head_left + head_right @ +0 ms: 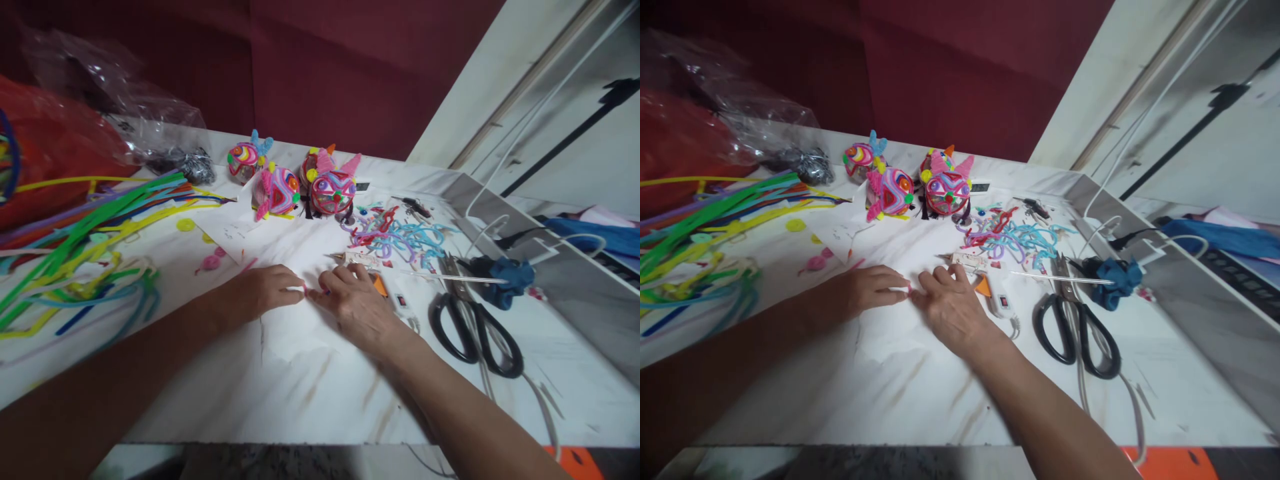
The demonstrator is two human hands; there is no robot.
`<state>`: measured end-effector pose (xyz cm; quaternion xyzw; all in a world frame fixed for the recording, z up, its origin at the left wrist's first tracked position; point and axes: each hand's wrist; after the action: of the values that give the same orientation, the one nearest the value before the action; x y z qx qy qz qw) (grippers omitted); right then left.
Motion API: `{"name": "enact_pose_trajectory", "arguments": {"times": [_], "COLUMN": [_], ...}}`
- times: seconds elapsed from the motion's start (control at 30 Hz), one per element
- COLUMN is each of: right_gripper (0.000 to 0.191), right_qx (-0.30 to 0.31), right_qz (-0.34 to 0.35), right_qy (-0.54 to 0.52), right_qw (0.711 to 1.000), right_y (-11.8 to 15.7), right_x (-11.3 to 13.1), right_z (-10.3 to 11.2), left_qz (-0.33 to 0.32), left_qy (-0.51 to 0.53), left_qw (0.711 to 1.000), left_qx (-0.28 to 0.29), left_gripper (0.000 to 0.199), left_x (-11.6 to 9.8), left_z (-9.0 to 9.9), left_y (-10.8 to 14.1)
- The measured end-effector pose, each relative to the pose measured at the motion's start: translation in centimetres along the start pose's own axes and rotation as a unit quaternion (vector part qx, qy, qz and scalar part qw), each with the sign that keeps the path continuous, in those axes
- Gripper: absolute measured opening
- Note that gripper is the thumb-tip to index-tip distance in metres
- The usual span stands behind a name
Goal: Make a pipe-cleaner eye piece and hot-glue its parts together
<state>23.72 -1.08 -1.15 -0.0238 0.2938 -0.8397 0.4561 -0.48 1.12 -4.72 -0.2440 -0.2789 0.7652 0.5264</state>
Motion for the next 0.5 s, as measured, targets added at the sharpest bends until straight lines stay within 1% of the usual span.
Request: {"name": "enact_pose_trajectory", "arguments": {"times": [0.17, 0.33, 0.5], "right_gripper": [0.019, 0.019, 0.021], "right_qx": [-0.005, -0.016, -0.007], "right_qz": [0.005, -0.001, -0.013], "right_qy": [0.0, -0.007, -0.015], "right_qw": [1.0, 1.0, 1.0], "right_y": [0.06, 0.26, 0.4], "right_x": [-0.07, -0.46, -0.63], "right_z": [0.08, 0.19, 0.14], "left_qz": [-0.009, 0.013, 0.02], "left_qy": [-0.013, 0.002, 0.01], "left_qw": [1.0, 1.0, 1.0], "left_qx": [-0.005, 0.005, 0.001], "left_gripper": [0.024, 0.025, 0.028], "left_x": [-0.07, -0.11, 0.09], "left_z": [-0.07, 0.07, -0.06], "left_y": [0.01, 0.02, 0.29]}}
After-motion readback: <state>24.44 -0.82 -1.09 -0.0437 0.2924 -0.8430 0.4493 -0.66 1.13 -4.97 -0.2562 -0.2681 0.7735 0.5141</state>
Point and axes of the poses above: each hand's wrist, its own y-axis away from the middle knuckle, its own z-axis out of the back of the hand, x = y × z, and after that the axes turned 14 degrees about -x, right-handed
